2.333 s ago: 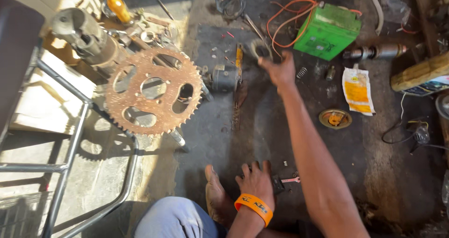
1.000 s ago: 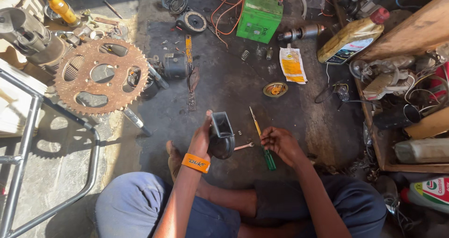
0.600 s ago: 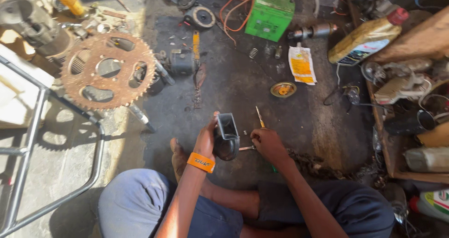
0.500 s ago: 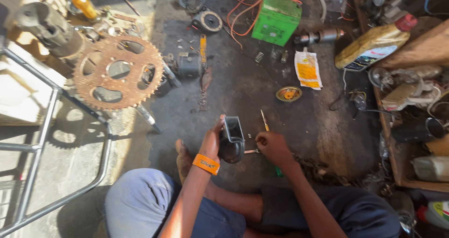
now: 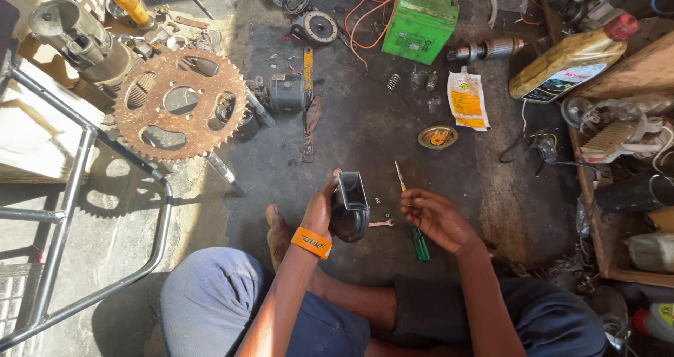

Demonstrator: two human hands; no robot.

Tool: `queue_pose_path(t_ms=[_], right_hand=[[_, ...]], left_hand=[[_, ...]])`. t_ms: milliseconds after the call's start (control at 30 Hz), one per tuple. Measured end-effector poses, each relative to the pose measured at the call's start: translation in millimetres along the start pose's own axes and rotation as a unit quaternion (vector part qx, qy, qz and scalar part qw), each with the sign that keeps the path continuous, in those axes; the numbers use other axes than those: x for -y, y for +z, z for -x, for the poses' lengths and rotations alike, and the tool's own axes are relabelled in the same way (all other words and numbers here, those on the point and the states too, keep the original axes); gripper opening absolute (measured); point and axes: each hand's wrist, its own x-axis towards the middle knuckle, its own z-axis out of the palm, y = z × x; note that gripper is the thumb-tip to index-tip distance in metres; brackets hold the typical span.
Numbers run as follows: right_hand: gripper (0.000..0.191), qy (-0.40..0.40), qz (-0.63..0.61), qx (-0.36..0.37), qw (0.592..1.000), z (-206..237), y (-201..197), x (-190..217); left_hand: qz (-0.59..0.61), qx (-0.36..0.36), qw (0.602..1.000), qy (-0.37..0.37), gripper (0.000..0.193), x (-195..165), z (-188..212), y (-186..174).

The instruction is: The person sits on the floor and uses a wrench and screwdriver to disassemble and reassemble a small mechanical component, likely a clutch or brake assembly. They remove a cover, adjust internal parts, and then reattach the cover, placing the tools and parts on the floor as they work.

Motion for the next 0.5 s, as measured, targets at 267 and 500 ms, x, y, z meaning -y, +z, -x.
queue_pose_path(t_ms=[267, 500], right_hand=[[0.016, -0.145, 0.568, -0.136, 0.799, -21, 39, -40], [0.009, -0.162, 0.607, -0.167, 0.76, -18, 36, -37]], left_hand=[[-0.01, -0.013, 1.0, 0.0, 0.045, 2, -3, -1], [-0.054, -0.032, 0.998, -0.006, 0.052, 4, -4, -2]])
